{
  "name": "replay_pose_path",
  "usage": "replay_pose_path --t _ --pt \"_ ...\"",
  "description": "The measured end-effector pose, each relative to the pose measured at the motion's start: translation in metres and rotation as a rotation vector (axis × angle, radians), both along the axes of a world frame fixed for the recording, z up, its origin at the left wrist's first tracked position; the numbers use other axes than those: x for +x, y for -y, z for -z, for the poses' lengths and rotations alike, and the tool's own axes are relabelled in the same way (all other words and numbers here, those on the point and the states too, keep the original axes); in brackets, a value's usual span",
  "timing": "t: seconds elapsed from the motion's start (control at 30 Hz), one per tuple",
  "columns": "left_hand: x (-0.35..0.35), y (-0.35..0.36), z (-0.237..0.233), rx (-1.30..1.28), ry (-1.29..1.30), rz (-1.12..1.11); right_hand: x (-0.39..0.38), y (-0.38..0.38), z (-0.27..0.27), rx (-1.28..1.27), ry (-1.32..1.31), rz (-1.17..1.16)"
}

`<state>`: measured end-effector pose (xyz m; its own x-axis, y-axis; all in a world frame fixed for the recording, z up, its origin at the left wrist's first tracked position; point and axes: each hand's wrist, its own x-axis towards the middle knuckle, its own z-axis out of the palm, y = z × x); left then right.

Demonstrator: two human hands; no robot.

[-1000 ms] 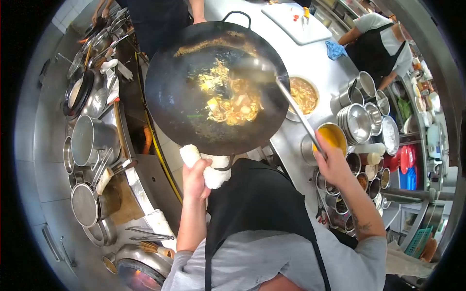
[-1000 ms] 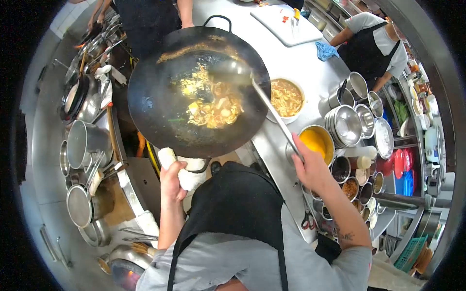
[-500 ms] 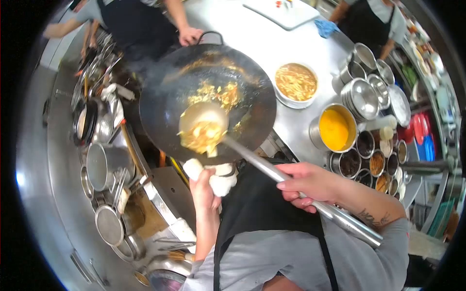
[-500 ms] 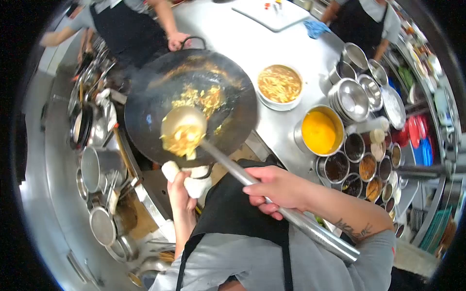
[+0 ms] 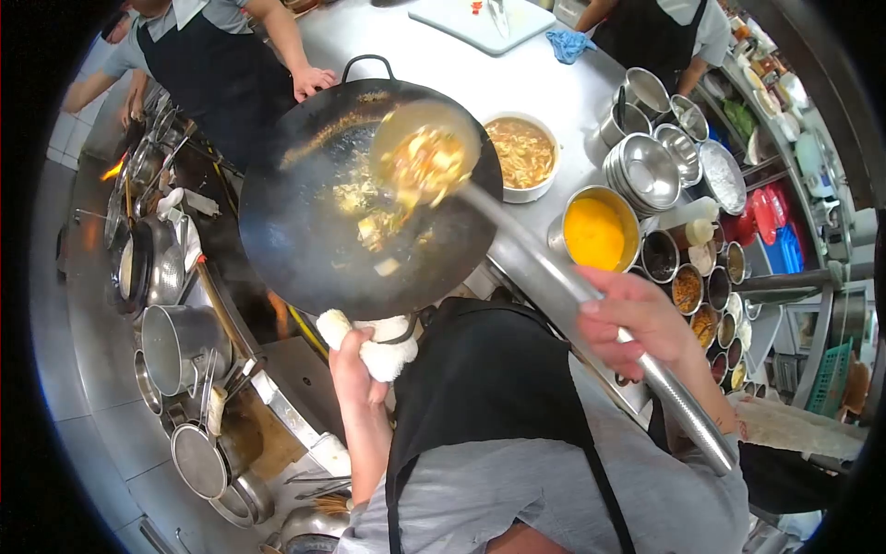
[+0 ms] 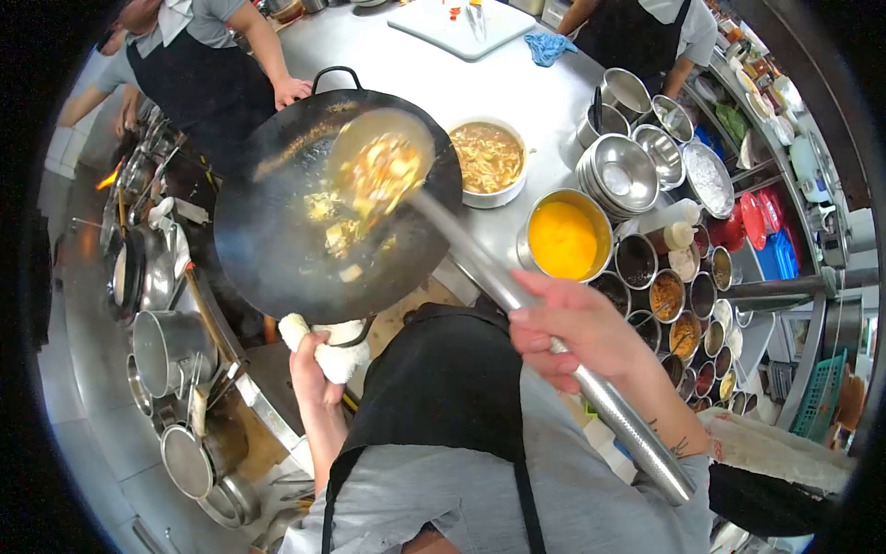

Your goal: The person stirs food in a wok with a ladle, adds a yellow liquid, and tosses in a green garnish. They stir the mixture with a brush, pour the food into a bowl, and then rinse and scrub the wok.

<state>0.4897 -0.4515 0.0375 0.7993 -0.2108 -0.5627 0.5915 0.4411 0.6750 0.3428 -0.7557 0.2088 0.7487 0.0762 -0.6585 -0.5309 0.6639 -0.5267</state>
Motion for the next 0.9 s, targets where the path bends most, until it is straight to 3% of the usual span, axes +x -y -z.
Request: replay_pose_path --t 0.23,0.43,0.5,0.57,0.67,0.73,0.77,0.87,0.9 --pt "0.003 0.002 0.003 -0.067 0.019 0.014 -0.007 0.019 0.008 -0.504 0.021 0.142" --pt "0.002 0.002 -0.001 -0.011 -0.015 0.024 -0.016 0.033 0.082 -0.753 -0.084 0.14" --pt "0.0 0.004 -0.006 -0.018 0.013 0.018 -0.031 0.039 0.13 -1.271 -0.049 0.03" --pt "-0.002 0.003 -0.004 -0.01 0.04 0.021 -0.034 0.027 0.128 -1.537 -0.044 0.023" --pt "-0.002 0.007 -0.008 -0.007 0.039 0.009 -0.033 0.014 0.101 -1.545 -0.113 0.023" --pt "-0.001 0.004 -0.004 0.007 -0.004 0.046 -0.028 0.014 0.095 -1.317 0.057 0.13" --pt "-0.001 0.001 -0.003 0.021 -0.024 0.059 -0.027 0.011 0.071 -1.103 -0.061 0.104" --pt "-0.004 0.005 -0.004 0.035 0.025 -0.009 0.002 0.01 0.052 -1.112 -0.022 -0.1" --pt "-0.005 0.012 -0.011 0.042 0.031 -0.03 0.007 0.019 0.083 -1.313 0.143 -0.147"
